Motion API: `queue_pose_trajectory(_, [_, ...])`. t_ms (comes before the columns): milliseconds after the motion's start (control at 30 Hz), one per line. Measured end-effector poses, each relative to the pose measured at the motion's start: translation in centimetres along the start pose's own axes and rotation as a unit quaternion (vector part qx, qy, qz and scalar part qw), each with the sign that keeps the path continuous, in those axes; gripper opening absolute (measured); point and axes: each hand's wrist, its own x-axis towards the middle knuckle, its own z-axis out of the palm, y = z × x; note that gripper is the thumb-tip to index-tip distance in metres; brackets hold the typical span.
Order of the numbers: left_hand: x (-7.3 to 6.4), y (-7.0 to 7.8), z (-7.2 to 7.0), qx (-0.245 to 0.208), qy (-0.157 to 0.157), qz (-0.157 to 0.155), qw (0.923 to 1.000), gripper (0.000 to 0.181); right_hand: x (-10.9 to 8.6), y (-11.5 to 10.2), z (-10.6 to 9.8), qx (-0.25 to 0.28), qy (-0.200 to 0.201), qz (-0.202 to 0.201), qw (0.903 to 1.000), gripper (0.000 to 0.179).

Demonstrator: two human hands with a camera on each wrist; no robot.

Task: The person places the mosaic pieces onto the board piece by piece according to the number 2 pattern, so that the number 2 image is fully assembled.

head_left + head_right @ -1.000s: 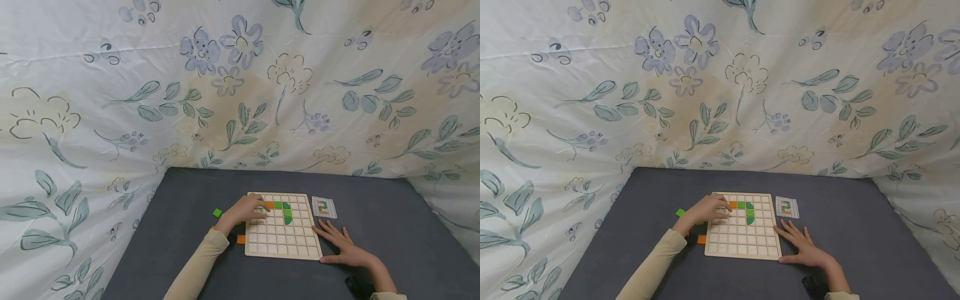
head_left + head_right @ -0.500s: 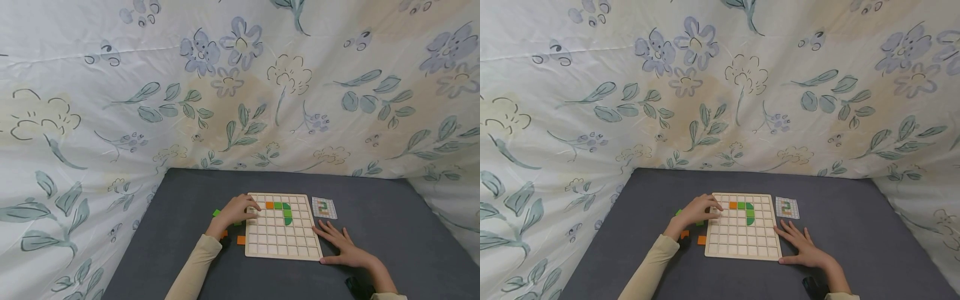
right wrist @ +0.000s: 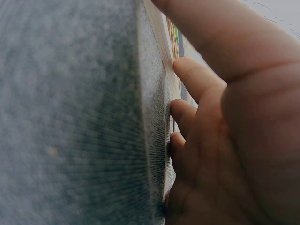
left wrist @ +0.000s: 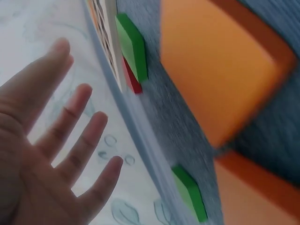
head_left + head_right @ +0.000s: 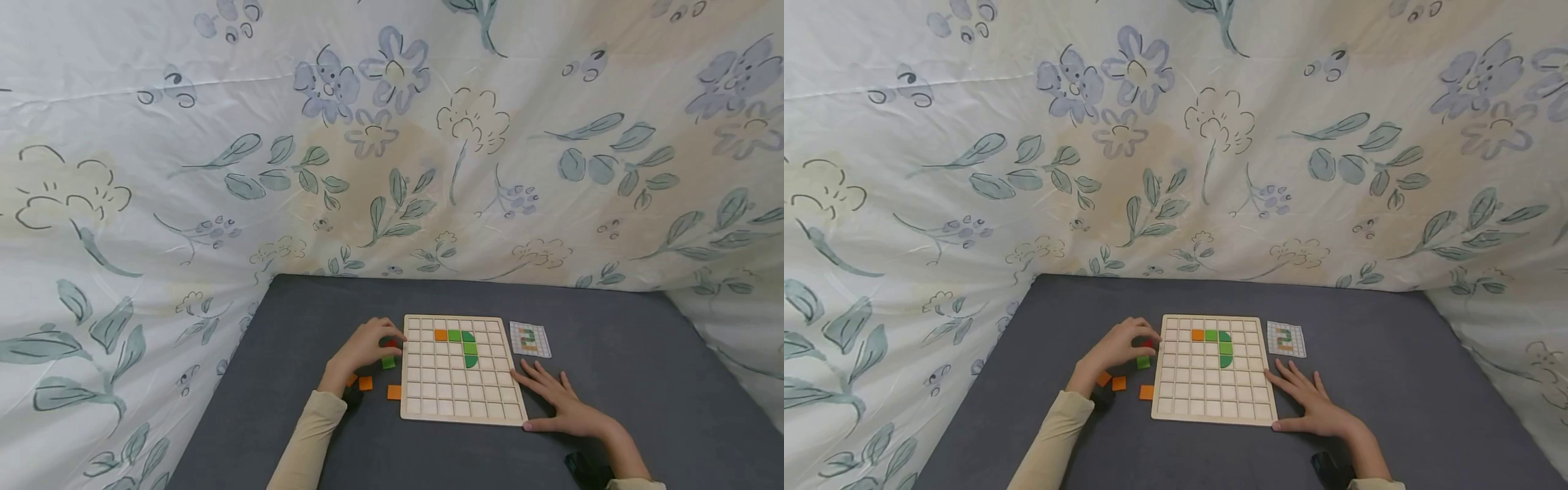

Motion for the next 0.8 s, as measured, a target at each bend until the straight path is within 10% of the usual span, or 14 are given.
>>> queue_pose_trajectory(800, [-3.3, -3.4, -1.4, -0.03, 0.024, -0.082, 0.9959, 0.026, 0.0, -0.1, 0.1, -0.002, 0.004, -0.007, 1.0, 0.081])
